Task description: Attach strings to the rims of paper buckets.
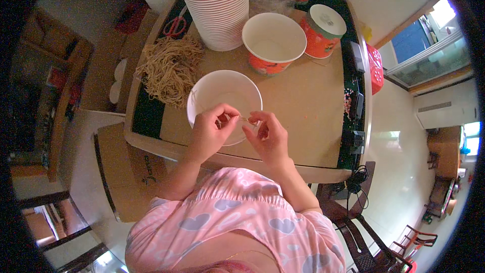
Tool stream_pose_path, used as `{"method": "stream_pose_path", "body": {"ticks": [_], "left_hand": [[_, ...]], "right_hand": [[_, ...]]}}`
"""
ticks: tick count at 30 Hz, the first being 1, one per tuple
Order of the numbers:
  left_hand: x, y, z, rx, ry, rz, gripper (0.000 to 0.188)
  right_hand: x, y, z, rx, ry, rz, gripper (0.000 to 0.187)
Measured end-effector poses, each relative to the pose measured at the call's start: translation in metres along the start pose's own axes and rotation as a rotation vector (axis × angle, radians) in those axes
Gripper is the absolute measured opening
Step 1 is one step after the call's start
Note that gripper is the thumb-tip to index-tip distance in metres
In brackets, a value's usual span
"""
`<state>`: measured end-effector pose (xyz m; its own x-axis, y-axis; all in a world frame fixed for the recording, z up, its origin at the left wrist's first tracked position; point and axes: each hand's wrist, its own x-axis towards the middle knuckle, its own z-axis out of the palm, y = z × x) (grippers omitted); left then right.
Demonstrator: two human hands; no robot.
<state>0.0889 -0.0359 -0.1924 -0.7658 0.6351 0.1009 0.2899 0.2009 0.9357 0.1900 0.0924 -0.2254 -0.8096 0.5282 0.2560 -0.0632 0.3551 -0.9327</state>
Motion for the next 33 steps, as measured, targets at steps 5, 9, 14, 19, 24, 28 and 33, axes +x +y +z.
{"method": "stream_pose_path", "body": {"ticks": [5, 9, 14, 19, 24, 28, 33], "left_hand": [[-0.002, -0.003, -0.006, 0.061, 0.018, 0.039, 0.007], [-0.001, -0.005, -0.008, 0.065, 0.022, 0.069, 0.006], [-0.003, -0.006, -0.010, 0.057, -0.023, 0.056, 0.007], [-0.002, -0.008, -0.010, 0.045, -0.025, 0.054, 0.006], [-0.001, -0.010, -0.009, 0.050, -0.013, 0.065, 0.007], [-0.002, -0.006, -0.010, 0.039, -0.005, 0.032, 0.007], [-0.002, -0.006, -0.012, 0.044, 0.004, 0.042, 0.008]], "right_hand": [[0.004, -0.010, -0.003, -0.159, -0.098, 0.036, 0.024], [0.009, -0.014, -0.001, -0.254, -0.131, -0.014, 0.015], [0.010, -0.012, 0.006, -0.261, -0.097, -0.057, 0.010], [0.008, -0.009, 0.008, -0.262, -0.074, -0.064, 0.010], [0.006, -0.018, 0.008, -0.374, -0.019, -0.065, 0.020], [0.008, -0.039, 0.005, -0.463, 0.007, -0.033, 0.019], [0.012, -0.026, 0.005, -0.357, -0.108, -0.052, 0.011]]}}
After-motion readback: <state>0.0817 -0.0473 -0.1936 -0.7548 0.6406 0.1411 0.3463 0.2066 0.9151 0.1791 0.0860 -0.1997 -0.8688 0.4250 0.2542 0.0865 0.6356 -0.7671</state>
